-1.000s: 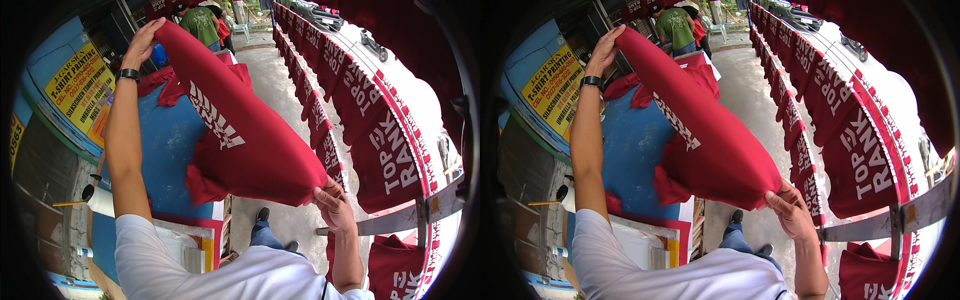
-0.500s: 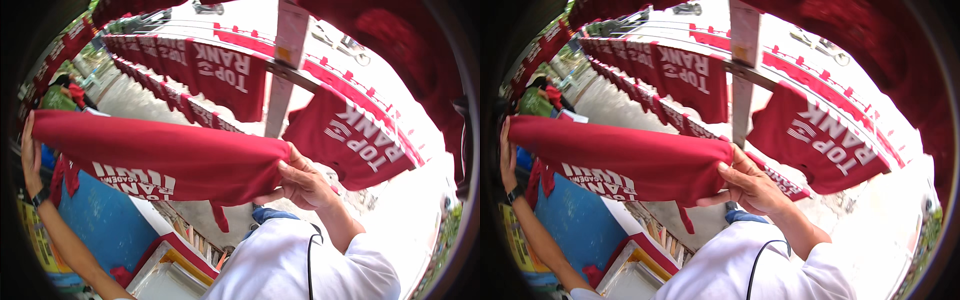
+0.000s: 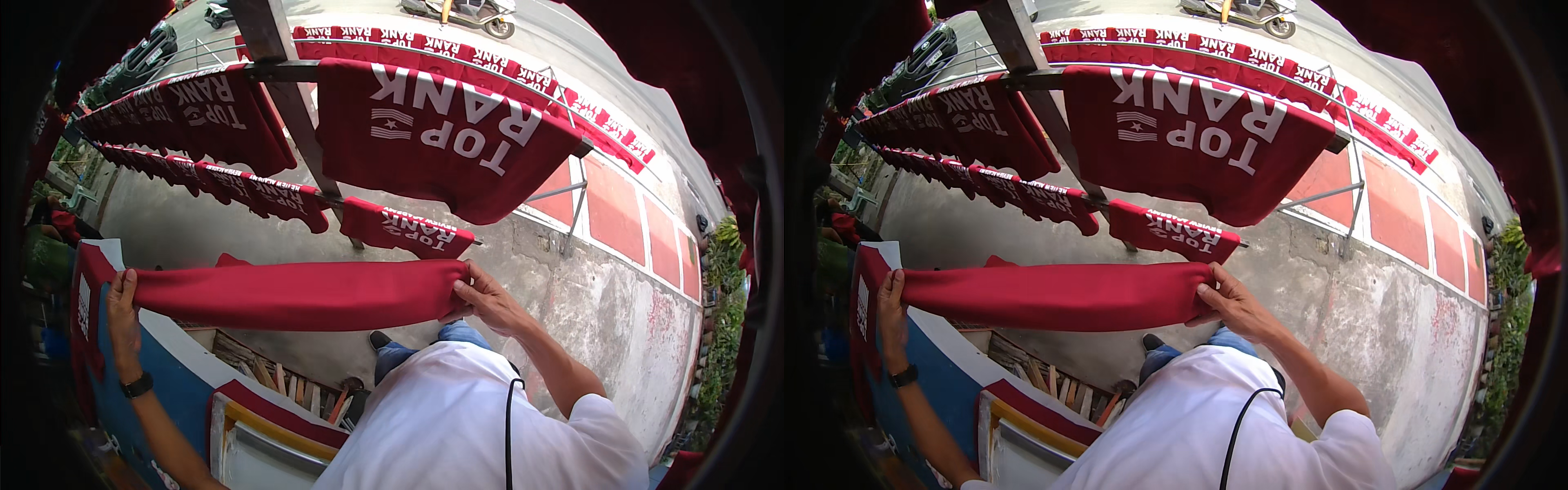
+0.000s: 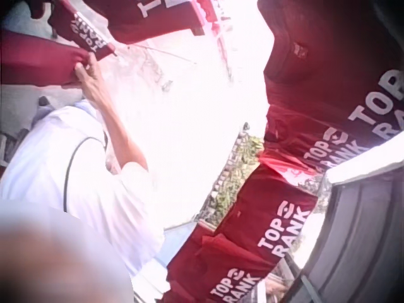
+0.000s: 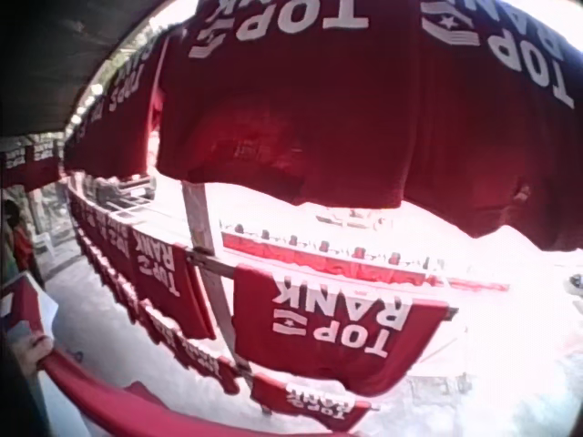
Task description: The person uses a squeegee to apply white ink through a screen onto a red t-shirt laid on a table. After printing, the person lifts the shirt, inspects the printed logo, and hangs it on a drying rack. The person then picks up another red t-shirt, lays it on the table, and repeats the process.
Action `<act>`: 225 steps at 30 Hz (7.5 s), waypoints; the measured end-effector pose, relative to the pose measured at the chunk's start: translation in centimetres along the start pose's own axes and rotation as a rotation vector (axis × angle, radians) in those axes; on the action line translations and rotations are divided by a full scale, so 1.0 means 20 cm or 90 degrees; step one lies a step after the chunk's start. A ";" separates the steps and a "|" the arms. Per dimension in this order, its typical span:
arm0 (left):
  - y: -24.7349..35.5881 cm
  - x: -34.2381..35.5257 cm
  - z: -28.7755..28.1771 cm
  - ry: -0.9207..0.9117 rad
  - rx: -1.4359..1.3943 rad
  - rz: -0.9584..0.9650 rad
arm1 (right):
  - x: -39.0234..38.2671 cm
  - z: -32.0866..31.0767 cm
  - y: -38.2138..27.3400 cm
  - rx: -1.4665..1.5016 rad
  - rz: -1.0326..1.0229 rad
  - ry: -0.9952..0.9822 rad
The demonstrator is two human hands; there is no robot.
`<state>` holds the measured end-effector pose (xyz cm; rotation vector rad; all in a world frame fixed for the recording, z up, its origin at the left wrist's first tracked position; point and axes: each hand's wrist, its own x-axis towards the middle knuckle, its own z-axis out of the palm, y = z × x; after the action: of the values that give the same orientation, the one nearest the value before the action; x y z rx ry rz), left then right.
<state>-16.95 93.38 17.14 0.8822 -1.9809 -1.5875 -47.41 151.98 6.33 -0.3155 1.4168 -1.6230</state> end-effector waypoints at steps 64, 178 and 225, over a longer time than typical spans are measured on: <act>1.58 2.26 4.02 -0.034 -0.243 0.211 | 1.01 -3.53 -3.20 -0.383 -0.318 0.283; 1.16 10.35 -3.15 -0.203 0.205 0.308 | 9.28 2.94 -4.80 -0.890 -0.483 0.168; 0.71 11.06 -3.07 -0.291 0.150 0.394 | 10.02 3.13 -4.32 -0.435 -0.686 0.070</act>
<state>-130.90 -105.61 35.43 -0.0674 -2.4622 -1.2707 -151.06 -48.77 28.31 -1.6235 2.0252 -1.8770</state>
